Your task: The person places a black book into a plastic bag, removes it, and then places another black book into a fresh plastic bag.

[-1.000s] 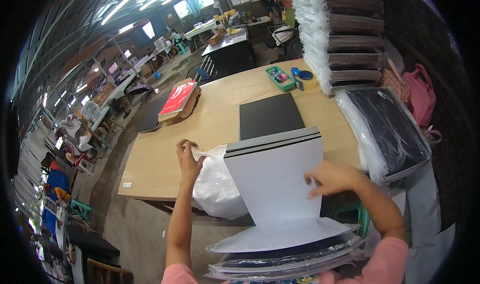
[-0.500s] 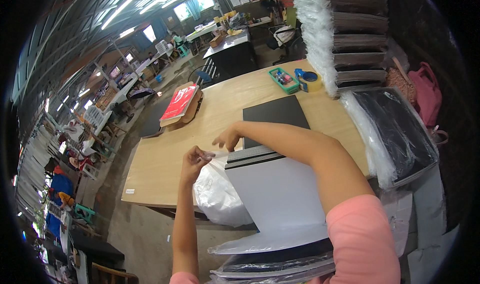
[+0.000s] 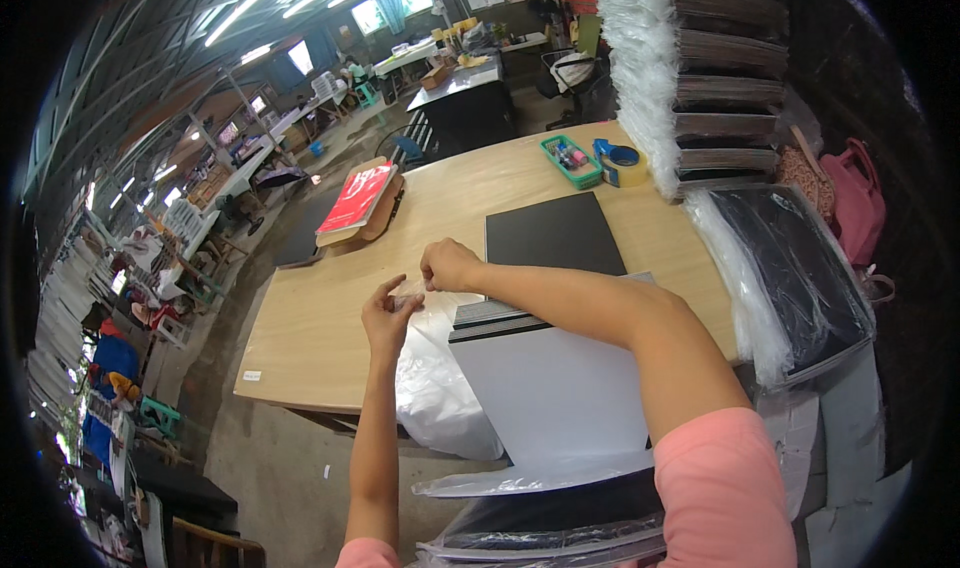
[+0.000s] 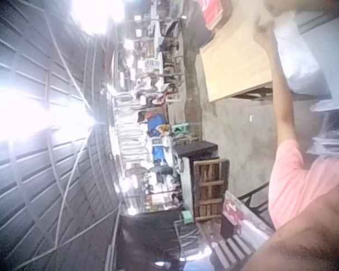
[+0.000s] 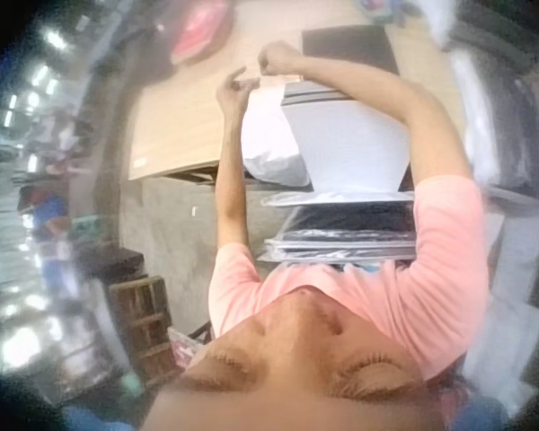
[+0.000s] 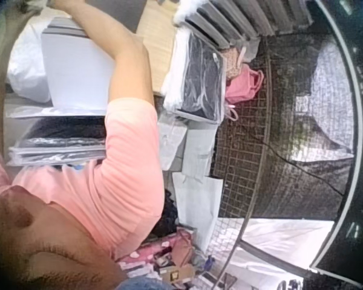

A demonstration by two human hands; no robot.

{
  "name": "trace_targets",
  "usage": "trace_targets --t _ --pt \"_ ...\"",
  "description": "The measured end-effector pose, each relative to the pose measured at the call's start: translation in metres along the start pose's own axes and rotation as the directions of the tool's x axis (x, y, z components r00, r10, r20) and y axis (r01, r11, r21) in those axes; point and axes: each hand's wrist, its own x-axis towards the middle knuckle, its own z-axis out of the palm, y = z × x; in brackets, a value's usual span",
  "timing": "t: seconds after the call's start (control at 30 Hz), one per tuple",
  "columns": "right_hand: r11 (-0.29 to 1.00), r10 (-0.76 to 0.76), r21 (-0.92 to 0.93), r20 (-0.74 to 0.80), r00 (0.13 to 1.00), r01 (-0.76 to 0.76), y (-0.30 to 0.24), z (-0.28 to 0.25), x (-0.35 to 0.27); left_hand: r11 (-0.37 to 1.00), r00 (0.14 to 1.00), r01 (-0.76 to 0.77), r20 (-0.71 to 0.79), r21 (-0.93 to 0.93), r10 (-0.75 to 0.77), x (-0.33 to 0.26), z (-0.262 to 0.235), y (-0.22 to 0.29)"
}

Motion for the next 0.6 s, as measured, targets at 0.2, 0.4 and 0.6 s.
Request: trace_targets --t 0.2,0.4,0.6 --pt "0.97 -0.224 -0.077 0.076 0.972 0.23 -0.005 -0.003 0.004 0.757 0.906 0.404 0.337 -0.513 -0.255 -0.011 -0.005 -0.027" --pt "0.91 -0.326 0.113 0.788 0.521 0.399 -0.046 0.002 0.005 0.932 0.353 0.325 0.893 0.162 -0.279 -0.024 -0.067 0.002" --pt "0.7 -0.697 0.704 0.71 0.1 -0.122 -0.159 -0.03 -0.089 0.647 0.802 0.236 0.521 -0.725 0.292 -0.123 -0.168 0.063"
